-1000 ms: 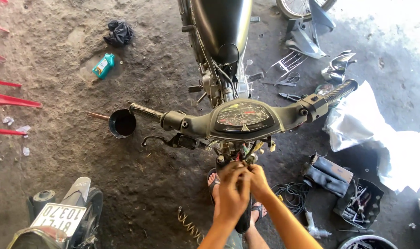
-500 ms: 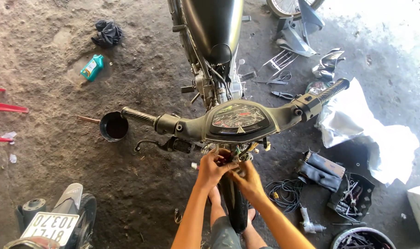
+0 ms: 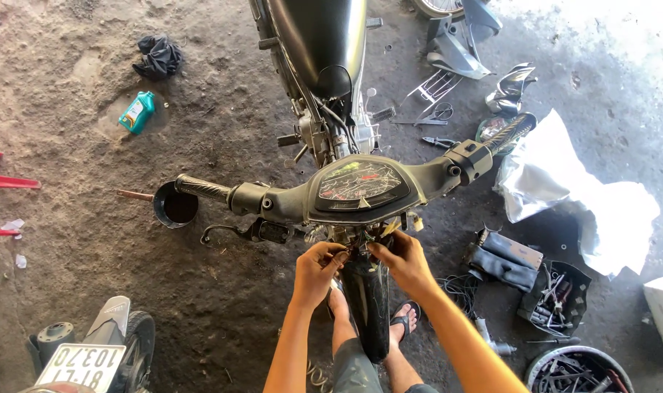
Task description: The person repairs the wiring on a motorcycle's handlebar. They use a screwdriver to remove screws from the handlebar cover and then use pliers to strip and cut wires.
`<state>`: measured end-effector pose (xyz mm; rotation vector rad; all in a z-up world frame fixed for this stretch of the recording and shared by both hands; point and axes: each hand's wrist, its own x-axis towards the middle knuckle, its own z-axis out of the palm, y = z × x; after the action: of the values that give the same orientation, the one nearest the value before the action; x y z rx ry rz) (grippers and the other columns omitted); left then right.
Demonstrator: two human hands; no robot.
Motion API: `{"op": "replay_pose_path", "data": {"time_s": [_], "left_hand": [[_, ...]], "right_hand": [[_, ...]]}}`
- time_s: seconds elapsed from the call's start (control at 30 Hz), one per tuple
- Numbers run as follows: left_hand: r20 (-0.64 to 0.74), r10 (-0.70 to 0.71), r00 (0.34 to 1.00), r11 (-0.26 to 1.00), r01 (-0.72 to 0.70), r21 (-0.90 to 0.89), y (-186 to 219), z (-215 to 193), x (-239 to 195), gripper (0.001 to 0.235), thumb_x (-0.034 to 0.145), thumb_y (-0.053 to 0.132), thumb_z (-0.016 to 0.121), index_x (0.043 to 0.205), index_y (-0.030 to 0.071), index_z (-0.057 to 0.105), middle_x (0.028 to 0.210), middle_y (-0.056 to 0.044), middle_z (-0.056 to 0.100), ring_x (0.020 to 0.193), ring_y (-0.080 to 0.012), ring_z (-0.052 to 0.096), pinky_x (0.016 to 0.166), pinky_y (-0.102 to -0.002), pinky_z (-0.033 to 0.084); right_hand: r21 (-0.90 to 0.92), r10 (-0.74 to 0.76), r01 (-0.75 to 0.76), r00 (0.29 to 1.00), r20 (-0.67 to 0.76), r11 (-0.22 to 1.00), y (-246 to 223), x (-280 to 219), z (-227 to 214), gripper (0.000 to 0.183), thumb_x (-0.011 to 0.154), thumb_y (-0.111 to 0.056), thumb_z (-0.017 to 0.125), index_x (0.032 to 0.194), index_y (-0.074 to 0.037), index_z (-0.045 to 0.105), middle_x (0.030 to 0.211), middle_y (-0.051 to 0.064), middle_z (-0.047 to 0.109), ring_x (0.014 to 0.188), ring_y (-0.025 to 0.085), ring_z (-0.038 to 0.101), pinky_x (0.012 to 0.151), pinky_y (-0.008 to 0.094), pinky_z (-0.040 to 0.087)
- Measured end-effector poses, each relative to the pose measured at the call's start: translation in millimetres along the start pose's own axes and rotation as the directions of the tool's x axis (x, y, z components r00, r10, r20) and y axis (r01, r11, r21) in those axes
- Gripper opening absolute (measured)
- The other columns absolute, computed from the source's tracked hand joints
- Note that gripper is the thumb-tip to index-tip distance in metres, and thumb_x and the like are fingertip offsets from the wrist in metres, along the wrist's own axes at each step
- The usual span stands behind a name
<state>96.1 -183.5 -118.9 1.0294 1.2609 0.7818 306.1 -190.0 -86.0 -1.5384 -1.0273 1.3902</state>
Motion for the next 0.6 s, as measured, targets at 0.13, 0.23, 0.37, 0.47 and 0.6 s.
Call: {"op": "replay_pose_path", "data": {"time_s": [0.13, 0.23, 0.37, 0.47, 0.6], "left_hand": [[-0.067, 0.113, 0.991, 0.972, -0.096, 0.216, 29, 5, -8, 0.013, 0.083, 0.009, 0.081, 0.094, 0.003, 0.075, 0.083, -0.001, 0.073, 0.069, -0.0092, 0.068, 0.062, -0.027, 0.055], [-0.058, 0.141, 0.988, 0.962, -0.123, 0.243, 28, 9, -11, 0.018, 0.079, 0.006, 0.085, 0.092, 0.002, 0.073, 0.081, -0.004, 0.072, 0.070, -0.0102, 0.066, 0.063, -0.028, 0.055], [0.008, 0.038, 0.999, 0.982, -0.039, 0.183, 31, 11, -17, 0.030, 0.073, 0.005, 0.089, 0.094, 0.004, 0.069, 0.081, -0.004, 0.072, 0.069, -0.0108, 0.067, 0.063, -0.027, 0.055], [0.074, -0.024, 0.997, 0.997, 0.019, 0.068, 32, 9, -22, 0.035, 0.070, 0.002, 0.089, 0.100, 0.005, 0.070, 0.084, -0.003, 0.075, 0.075, -0.0098, 0.069, 0.068, -0.026, 0.056], [0.071, -0.026, 0.997, 0.999, 0.024, 0.022, 19, 2, -24, 0.038, 0.070, -0.003, 0.084, 0.105, 0.005, 0.071, 0.091, 0.000, 0.074, 0.084, -0.0069, 0.069, 0.077, -0.025, 0.057]], "right_hand": [[0.284, 0.113, -0.138, 0.988, 0.104, 0.949, -7, -2, -2, 0.028, 0.090, -0.017, 0.071, 0.113, 0.000, 0.070, 0.097, 0.001, 0.074, 0.086, 0.008, 0.065, 0.079, 0.030, 0.056], [0.257, 0.279, -0.289, 0.957, 0.076, 0.922, -11, -3, 8, 0.029, 0.086, -0.014, 0.076, 0.110, 0.001, 0.071, 0.089, 0.004, 0.073, 0.074, 0.013, 0.065, 0.066, 0.034, 0.054], [0.035, 0.304, -0.304, 0.952, -0.013, 0.952, -7, -5, 15, 0.032, 0.083, -0.012, 0.084, 0.108, 0.005, 0.074, 0.083, 0.008, 0.069, 0.067, 0.016, 0.057, 0.058, 0.035, 0.045], [-0.094, 0.026, -0.029, 0.999, -0.025, 0.995, 2, -4, 14, 0.030, 0.081, -0.010, 0.079, 0.108, 0.001, 0.072, 0.090, 0.002, 0.077, 0.080, 0.008, 0.068, 0.073, 0.025, 0.055], [0.035, 0.173, -0.171, 0.983, -0.065, 0.985, 13, -5, 6, 0.025, 0.082, -0.004, 0.074, 0.105, 0.003, 0.070, 0.085, 0.004, 0.073, 0.073, 0.011, 0.063, 0.068, 0.028, 0.053]]}}
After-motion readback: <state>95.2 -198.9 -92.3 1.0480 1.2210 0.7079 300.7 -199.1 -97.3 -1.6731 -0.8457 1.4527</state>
